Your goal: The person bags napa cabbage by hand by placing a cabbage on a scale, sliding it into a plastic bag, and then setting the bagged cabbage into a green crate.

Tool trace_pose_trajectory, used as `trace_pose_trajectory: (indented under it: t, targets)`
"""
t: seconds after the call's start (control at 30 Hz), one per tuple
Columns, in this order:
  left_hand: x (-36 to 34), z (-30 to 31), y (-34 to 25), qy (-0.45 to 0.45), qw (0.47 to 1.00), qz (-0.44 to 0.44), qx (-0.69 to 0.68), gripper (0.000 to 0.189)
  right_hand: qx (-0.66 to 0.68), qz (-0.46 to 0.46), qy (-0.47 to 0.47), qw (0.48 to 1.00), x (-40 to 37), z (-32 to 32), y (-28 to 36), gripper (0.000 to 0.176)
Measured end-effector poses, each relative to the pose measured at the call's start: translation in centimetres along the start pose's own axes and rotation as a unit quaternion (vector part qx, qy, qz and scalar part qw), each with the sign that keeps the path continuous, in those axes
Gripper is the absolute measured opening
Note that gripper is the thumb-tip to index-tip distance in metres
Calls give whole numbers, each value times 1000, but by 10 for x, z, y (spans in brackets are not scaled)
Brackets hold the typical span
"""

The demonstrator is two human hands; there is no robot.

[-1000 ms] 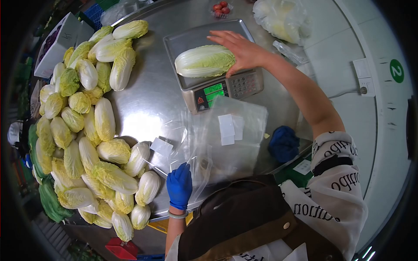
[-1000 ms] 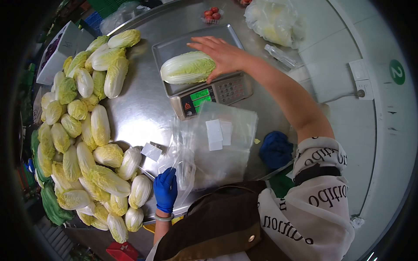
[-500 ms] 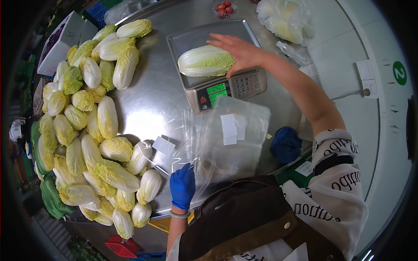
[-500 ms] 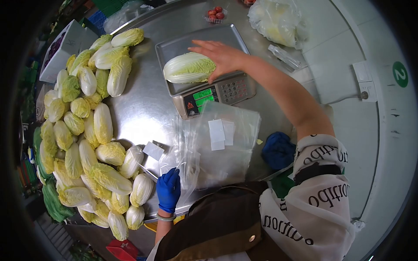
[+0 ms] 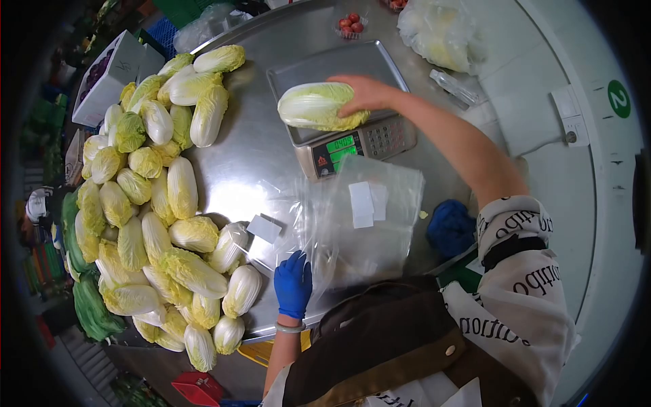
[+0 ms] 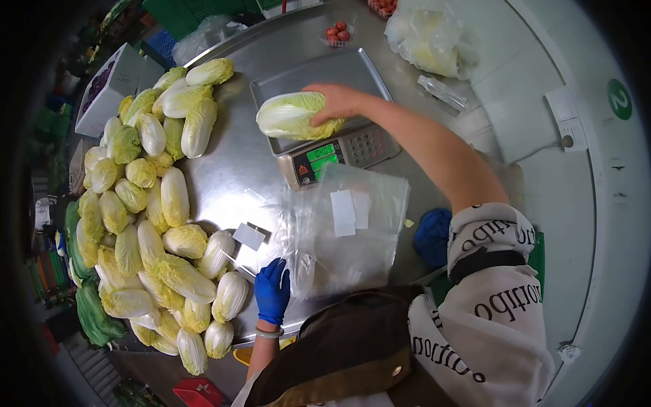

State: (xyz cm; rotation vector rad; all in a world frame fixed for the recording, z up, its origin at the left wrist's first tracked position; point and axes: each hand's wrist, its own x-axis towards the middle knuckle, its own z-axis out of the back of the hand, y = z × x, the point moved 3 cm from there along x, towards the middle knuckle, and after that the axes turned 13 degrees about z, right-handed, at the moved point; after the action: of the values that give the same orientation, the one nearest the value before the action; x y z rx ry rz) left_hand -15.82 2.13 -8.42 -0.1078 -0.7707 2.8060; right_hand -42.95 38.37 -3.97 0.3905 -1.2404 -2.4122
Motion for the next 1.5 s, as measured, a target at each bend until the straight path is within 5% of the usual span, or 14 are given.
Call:
trace_pose_trajectory:
  t: [0.2, 0.37, 0.47, 0.57, 0.67, 0.77, 0.9, 1.03, 1.17, 1.23, 1.3, 1.33, 1.4, 1.5]
  targets:
    - [1, 0, -11, -33, 999, -27, -3, 25, 555, -110, 6, 825, -140, -143, 96, 87]
    - [-4, 4, 16, 22, 891, 117, -438, 52, 339, -43, -53, 938, -216, -233, 124, 83]
    - [-12, 40, -19, 28, 981, 36, -187, 62, 68, -77, -57, 993, -234, -233, 163, 81]
    - [-32, 43, -56, 40, 986, -156, -47, 70, 228, -127, -146, 954, -251, -259, 155, 69]
    - [-39, 46, -57, 41, 987, -152, -16, 71, 827, -213, -180, 487, -272, -308, 141, 56]
    - [-50, 47, -58, 42, 987, -142, -69, 70, 835, -136, -212, 489, -281, -328, 144, 46]
    - [-69, 49, -74, 89, 975, -188, -73, 70, 343, -114, -281, 889, -273, -303, 164, 66]
    - [-81, 46, -74, 152, 946, -280, -58, 69, 98, -90, -332, 934, -284, -309, 180, 78]
    - [-101, 56, -85, 192, 915, -355, -8, 65, 549, -170, -362, 734, -291, -347, 155, 62]
    - [-95, 66, -80, 165, 925, -341, -30, 66, 860, -91, -264, 426, -297, -364, 165, 38]
    - [-102, 65, -77, 172, 917, -355, -64, 63, 886, -69, -242, 390, -301, -380, 163, 34]
    - [-113, 61, -74, 197, 909, -357, -84, 62, 722, -49, -269, 636, -306, -391, 153, 35]
    - [-128, 73, -96, 234, 889, -384, -83, 61, 658, -91, -422, 617, -301, -390, 166, 45]
    - [-142, 49, -84, 161, 920, -339, -109, 63, 171, -150, -308, 924, -305, -355, 197, 59]
